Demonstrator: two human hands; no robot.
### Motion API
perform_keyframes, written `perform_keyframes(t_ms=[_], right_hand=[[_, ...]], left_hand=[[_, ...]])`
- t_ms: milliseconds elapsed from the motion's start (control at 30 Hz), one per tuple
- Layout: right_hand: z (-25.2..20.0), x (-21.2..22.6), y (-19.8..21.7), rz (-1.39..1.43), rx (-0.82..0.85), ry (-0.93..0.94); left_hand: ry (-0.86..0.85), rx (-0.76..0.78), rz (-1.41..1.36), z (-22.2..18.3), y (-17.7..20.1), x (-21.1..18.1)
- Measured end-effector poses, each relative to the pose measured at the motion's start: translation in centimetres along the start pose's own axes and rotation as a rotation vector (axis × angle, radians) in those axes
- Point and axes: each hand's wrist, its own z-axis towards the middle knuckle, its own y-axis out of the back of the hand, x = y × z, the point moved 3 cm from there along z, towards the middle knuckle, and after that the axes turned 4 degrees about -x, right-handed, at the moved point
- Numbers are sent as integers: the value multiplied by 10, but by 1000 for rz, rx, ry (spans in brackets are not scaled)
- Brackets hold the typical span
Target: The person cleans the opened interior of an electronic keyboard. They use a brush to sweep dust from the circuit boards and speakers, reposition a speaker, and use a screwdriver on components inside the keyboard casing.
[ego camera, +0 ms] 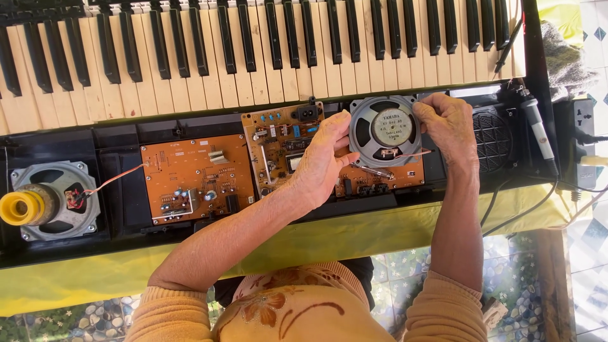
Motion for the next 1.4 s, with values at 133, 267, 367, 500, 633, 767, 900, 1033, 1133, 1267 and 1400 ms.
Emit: perform_keyframes(t_ms=[133,267,367,500,633,767,900,1033,1133,1267,1400], right_hand=[[-5,-6,4,76,8,-70],[-17,0,14,140,-7,-76],[-28,3,20,160,-34,-87],[-43,8,27,202,-113,-57],[-59,44,31,195,-218,-90],[-69,47,34,220,-275,-47],[-78,60,34,187,-318,26],[-81,62,35,178,-368,71],[-82,58,35,169,-378,131],[-79,47,35,164,-390,130],[-77,43,34,264,-395,75]], left_hand=[[-19,-16,7,-6,-4,-3],[-34,-6,31,-8,-5,1],[-69,16,68,-13,-11,0],[-129,117,165,-25,-20,-4],[-77,139,305,-26,-22,-9],[-141,193,319,-29,-24,-15],[-228,221,397,-24,-22,-17],[-261,252,435,-16,-24,-20],[-316,221,558,-11,-24,-20],[-411,286,527,-11,-22,-15],[-587,262,660,-21,-29,-20]])
